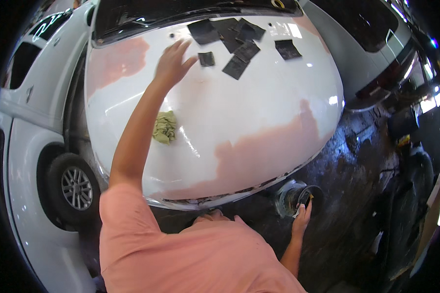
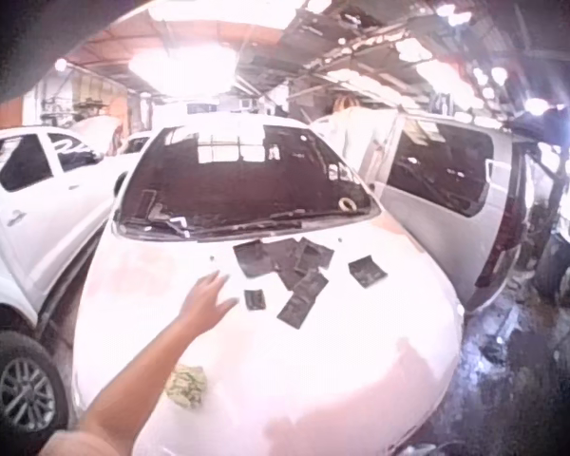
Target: The person sands a car hood using a sanding block and water from a bucket, wiping the surface with a rag.
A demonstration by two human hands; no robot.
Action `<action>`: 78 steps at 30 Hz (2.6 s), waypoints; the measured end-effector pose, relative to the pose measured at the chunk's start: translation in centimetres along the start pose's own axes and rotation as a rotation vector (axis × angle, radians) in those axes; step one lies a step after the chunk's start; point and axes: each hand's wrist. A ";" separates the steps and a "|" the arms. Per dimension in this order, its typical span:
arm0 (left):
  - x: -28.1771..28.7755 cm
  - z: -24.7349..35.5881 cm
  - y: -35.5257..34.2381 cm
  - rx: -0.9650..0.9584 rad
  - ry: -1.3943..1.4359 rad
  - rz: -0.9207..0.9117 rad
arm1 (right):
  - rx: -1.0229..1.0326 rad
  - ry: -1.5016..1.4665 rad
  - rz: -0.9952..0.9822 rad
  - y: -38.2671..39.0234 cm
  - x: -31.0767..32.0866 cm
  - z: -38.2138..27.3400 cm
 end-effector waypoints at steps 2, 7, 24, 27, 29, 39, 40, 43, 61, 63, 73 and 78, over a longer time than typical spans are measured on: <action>2.8 2.3 7.7 0.047 0.057 -0.045 | -0.096 -0.033 0.031 1.2 1.1 0.9; 2.8 7.3 21.9 0.492 -0.175 -0.273 | -0.283 -0.155 0.050 1.4 3.8 4.5; -16.6 58.2 16.0 0.310 0.987 -1.181 | -0.650 -0.093 0.034 -19.8 13.9 19.9; -27.9 68.4 21.8 -0.304 1.024 -1.188 | -0.615 0.288 -0.042 -25.9 12.9 25.7; -34.4 72.8 24.3 -0.680 0.694 -1.347 | -0.603 0.450 -0.148 -29.0 11.2 27.9; -51.4 78.0 38.6 -0.689 0.167 -1.990 | -0.517 0.858 -0.327 -32.6 4.2 39.6; -51.8 79.4 38.3 -0.723 0.143 -1.976 | -0.459 0.959 -0.317 -32.8 4.7 40.8; -50.8 80.7 37.4 -0.762 0.064 -1.946 | -0.413 1.034 -0.464 -34.2 5.3 39.7; -23.6 39.8 -2.2 -0.230 0.368 -0.419 | 0.601 0.175 0.044 -26.6 -3.5 -6.5; -23.9 34.1 -5.4 -0.358 0.150 -0.268 | 0.597 0.134 0.189 -27.4 -7.8 -7.1; -26.1 28.7 -7.9 -0.436 0.191 -0.365 | 0.692 0.433 0.639 -42.0 -7.1 -9.3; -27.7 27.6 -9.1 -0.381 0.194 -0.374 | 0.629 0.403 0.503 -38.9 -12.1 -8.8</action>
Point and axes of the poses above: each hand's wrist, its own y-axis away from the middle knuckle, its own x-axis out of the back of the hand, z = x × y, and after that the axes turned 10 degrees about -x, right-handed
